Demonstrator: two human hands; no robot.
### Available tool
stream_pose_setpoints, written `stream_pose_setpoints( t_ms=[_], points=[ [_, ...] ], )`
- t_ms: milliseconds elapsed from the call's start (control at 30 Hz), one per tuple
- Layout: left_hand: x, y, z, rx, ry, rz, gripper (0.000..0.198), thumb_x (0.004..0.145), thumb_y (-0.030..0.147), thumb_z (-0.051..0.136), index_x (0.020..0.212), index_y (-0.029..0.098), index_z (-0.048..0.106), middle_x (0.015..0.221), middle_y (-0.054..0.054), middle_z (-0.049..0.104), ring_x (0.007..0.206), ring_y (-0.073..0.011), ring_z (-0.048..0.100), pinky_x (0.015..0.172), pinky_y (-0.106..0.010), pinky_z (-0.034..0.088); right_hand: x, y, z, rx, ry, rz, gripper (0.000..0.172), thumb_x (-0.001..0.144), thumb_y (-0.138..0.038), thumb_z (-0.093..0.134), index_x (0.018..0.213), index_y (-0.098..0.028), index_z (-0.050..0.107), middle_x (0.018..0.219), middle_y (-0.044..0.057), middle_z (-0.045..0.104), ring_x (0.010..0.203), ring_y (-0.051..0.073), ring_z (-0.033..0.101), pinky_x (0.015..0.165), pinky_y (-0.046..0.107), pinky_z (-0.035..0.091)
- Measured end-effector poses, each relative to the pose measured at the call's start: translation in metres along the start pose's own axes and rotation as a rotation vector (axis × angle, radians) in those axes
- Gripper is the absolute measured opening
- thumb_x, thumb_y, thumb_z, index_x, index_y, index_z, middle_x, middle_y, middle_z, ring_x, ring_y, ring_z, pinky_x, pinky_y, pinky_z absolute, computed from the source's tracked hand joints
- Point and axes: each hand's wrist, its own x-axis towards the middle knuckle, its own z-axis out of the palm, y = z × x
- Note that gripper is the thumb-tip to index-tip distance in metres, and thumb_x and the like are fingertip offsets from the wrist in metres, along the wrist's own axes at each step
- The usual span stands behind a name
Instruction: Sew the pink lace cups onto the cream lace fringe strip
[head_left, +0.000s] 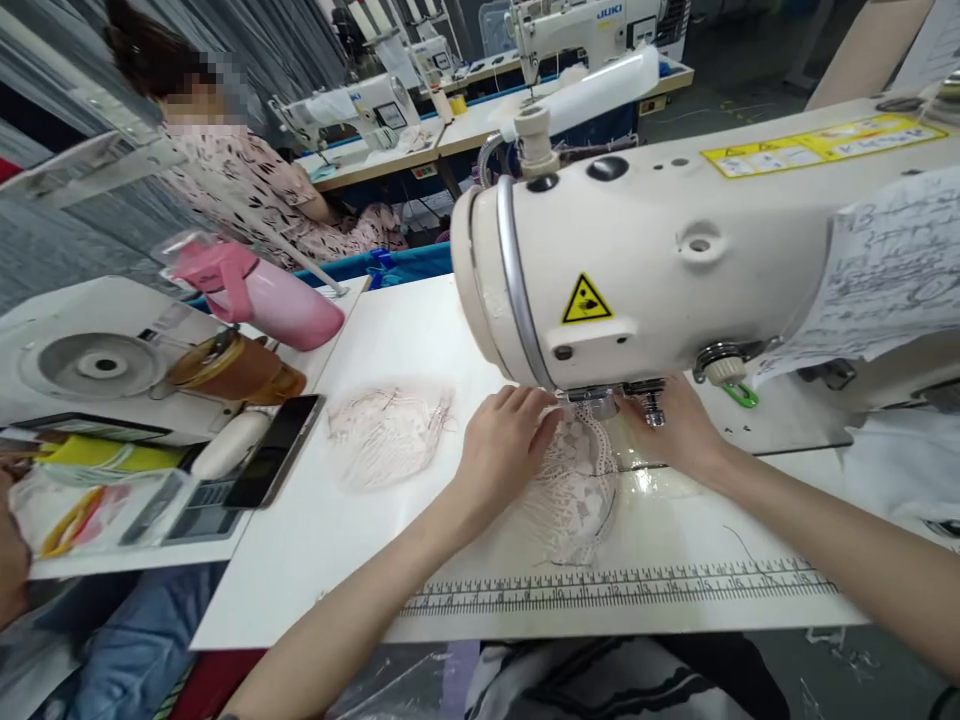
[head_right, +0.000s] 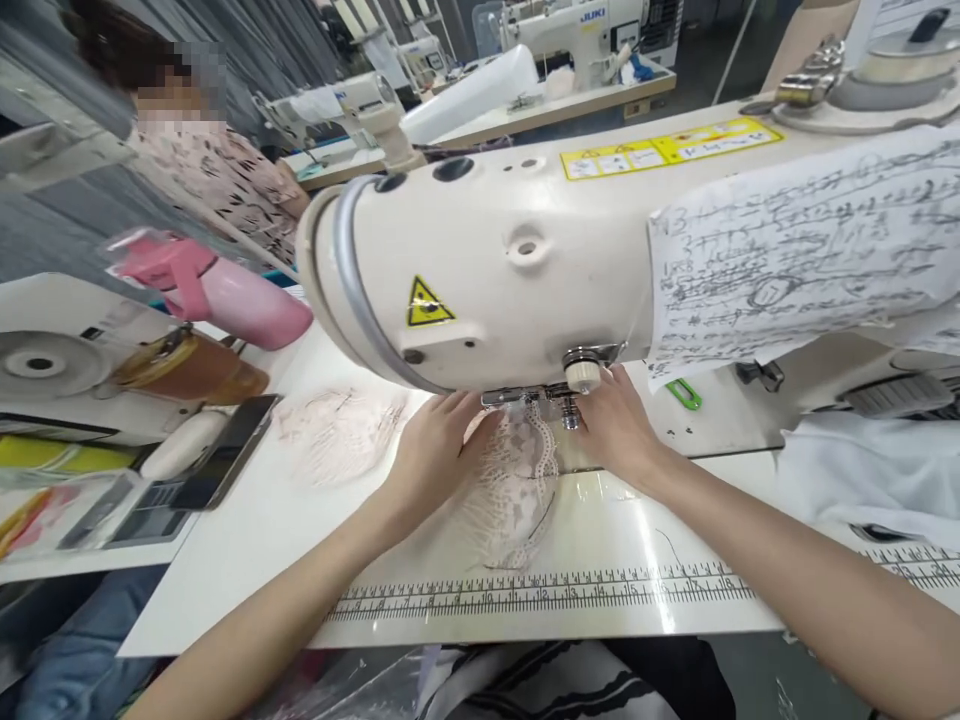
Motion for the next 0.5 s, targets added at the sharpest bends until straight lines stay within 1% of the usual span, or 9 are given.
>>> stream_pose_setpoints(
  t_ms=[33, 100, 167, 267, 333, 400, 500],
  points=[
    [-0.003, 0.003, 0.004, 0.074, 0.039, 0.107, 0.023, 0.097, 0.029, 0.043, 0.094, 0.016, 0.062, 0.088, -0.006, 0.068, 0.083, -0.0203, 0.064, 0.069, -0.032, 0.052, -0.001, 0.001, 0.001, -0.016, -0.006, -0.006, 0.017, 0.082, -0.018, 0.051, 0.067, -0.02, 0.058, 0.075, 0.007, 0.066, 0.08, 0.025, 0.06, 0.075, 0.04, 0.049],
    [-0.012, 0.01, 0.01, 0.151, 0.044, 0.288, 0.022, 0.097, 0.025, 0.044, 0.104, 0.014, 0.062, 0.104, -0.009, 0.069, 0.097, -0.0215, 0.064, 0.08, -0.034, 0.054, -0.002, 0.0, 0.0, -0.041, -0.015, -0.037, 0.016, 0.081, -0.014, 0.049, 0.072, -0.019, 0.062, 0.074, 0.006, 0.066, 0.08, 0.023, 0.061, 0.075, 0.039, 0.049],
    [-0.02, 0.016, 0.016, 0.212, 0.027, 0.372, 0.029, 0.096, 0.025, 0.046, 0.117, 0.01, 0.058, 0.119, -0.013, 0.065, 0.112, -0.0251, 0.06, 0.09, -0.038, 0.053, -0.002, -0.003, -0.003, -0.074, 0.022, -0.13, 0.02, 0.081, -0.012, 0.047, 0.075, -0.02, 0.065, 0.067, 0.003, 0.065, 0.077, 0.021, 0.062, 0.074, 0.037, 0.048],
    [-0.026, 0.018, 0.023, 0.261, -0.01, 0.38, 0.043, 0.094, 0.03, 0.046, 0.128, 0.004, 0.051, 0.131, -0.018, 0.057, 0.124, -0.0306, 0.052, 0.098, -0.044, 0.05, 0.0, -0.009, -0.009, -0.158, 0.108, -0.354, 0.025, 0.082, -0.009, 0.047, 0.08, -0.023, 0.068, 0.061, -0.001, 0.064, 0.068, 0.018, 0.061, 0.07, 0.035, 0.047],
    [-0.027, 0.016, 0.025, 0.258, -0.033, 0.379, 0.047, 0.094, 0.032, 0.045, 0.131, 0.003, 0.049, 0.134, -0.019, 0.054, 0.127, -0.0316, 0.049, 0.1, -0.045, 0.049, 0.0, -0.009, -0.011, -0.207, 0.122, -0.432, 0.028, 0.082, -0.008, 0.048, 0.086, -0.024, 0.069, 0.064, -0.001, 0.066, 0.064, 0.017, 0.06, 0.068, 0.035, 0.047],
    [-0.027, 0.013, 0.025, 0.255, -0.039, 0.38, 0.05, 0.092, 0.032, 0.046, 0.132, 0.003, 0.048, 0.136, -0.019, 0.052, 0.127, -0.0322, 0.048, 0.101, -0.046, 0.048, -0.002, -0.007, -0.01, -0.232, 0.072, -0.418, 0.031, 0.081, -0.007, 0.047, 0.092, -0.025, 0.07, 0.069, 0.001, 0.068, 0.066, 0.018, 0.061, 0.069, 0.037, 0.048],
    [-0.026, 0.009, 0.024, 0.245, -0.038, 0.367, 0.051, 0.089, 0.03, 0.046, 0.133, 0.005, 0.048, 0.134, -0.019, 0.053, 0.126, -0.0324, 0.05, 0.101, -0.048, 0.047, -0.007, 0.002, -0.005, -0.241, -0.083, -0.325, 0.037, 0.08, -0.006, 0.047, 0.102, -0.027, 0.069, 0.078, 0.005, 0.069, 0.076, 0.022, 0.061, 0.07, 0.041, 0.048]
  ],
)
